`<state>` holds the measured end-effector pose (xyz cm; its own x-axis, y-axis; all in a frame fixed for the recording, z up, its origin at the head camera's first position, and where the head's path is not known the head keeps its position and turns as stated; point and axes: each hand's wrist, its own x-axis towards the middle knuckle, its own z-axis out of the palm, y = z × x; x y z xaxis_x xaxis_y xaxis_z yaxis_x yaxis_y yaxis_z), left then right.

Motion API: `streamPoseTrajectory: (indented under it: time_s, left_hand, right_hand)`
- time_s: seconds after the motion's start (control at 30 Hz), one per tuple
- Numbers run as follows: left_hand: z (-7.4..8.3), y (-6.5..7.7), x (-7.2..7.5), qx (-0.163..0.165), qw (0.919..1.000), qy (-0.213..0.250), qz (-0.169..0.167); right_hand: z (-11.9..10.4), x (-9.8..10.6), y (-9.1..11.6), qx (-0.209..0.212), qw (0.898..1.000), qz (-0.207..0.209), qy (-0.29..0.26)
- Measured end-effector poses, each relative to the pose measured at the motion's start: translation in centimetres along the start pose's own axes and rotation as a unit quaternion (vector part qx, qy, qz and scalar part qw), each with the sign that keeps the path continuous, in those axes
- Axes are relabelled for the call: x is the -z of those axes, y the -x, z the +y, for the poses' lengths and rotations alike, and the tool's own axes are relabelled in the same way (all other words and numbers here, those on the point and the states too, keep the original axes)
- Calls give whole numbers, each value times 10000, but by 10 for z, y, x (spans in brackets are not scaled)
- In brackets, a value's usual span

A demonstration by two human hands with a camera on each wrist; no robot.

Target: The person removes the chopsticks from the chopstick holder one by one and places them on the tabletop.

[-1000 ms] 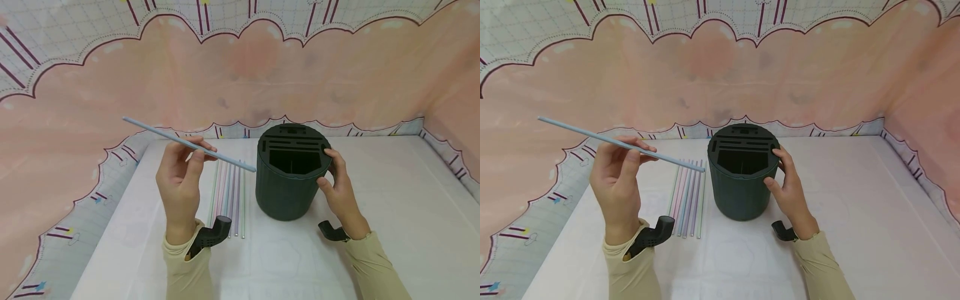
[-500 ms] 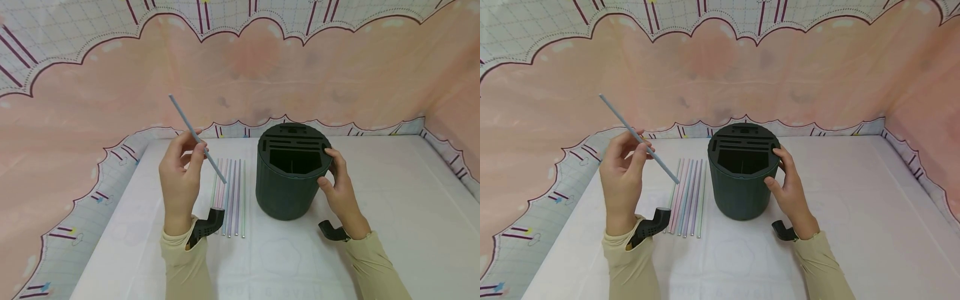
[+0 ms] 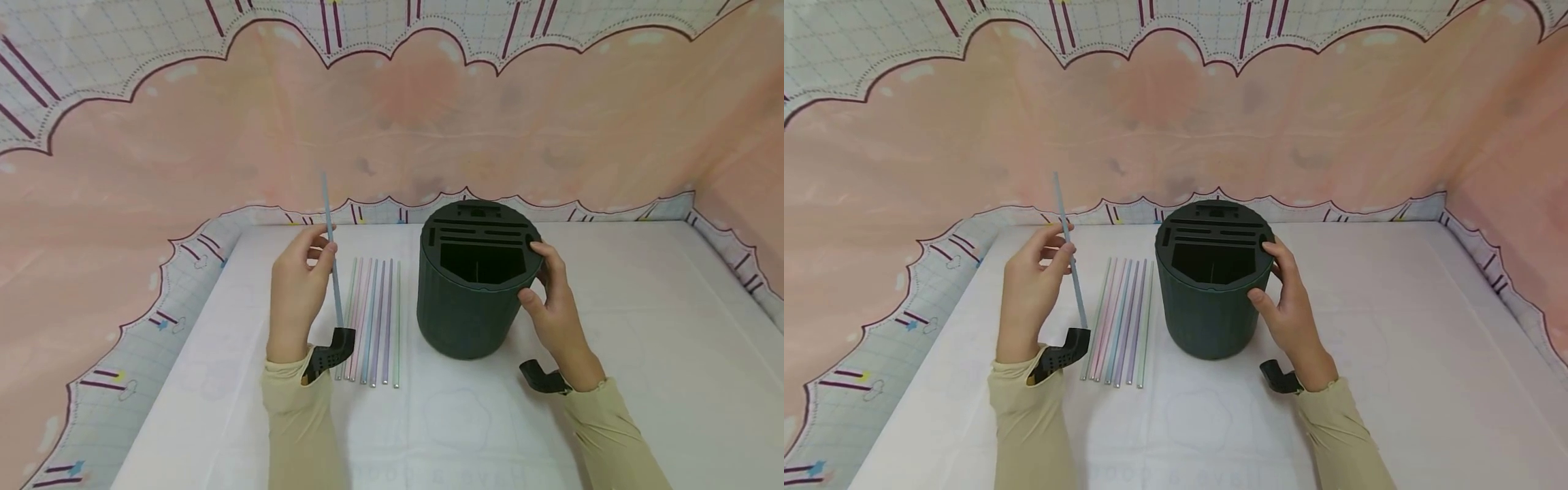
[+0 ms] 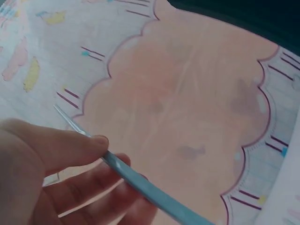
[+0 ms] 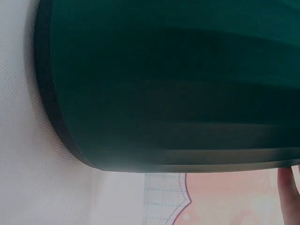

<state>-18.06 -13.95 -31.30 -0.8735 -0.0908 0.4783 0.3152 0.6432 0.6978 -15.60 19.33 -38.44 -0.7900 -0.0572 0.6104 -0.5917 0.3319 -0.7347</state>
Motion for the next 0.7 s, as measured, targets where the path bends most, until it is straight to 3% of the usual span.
streamPoseTrajectory:
  time_s: [0.17, 0.33, 0.7]
  left_hand:
    - [-14, -2, -6, 426, 9967, -607, -337]
    - [-24, -1, -8, 862, 9902, -860, -677]
    - [-51, 8, -12, 1747, 9633, -1164, -1674]
  right_hand:
    - [-2, 2, -1, 121, 9999, 12, -12]
    - [-3, 4, 0, 104, 9999, 40, -14]
    - [0, 2, 4, 86, 9999, -7, -115]
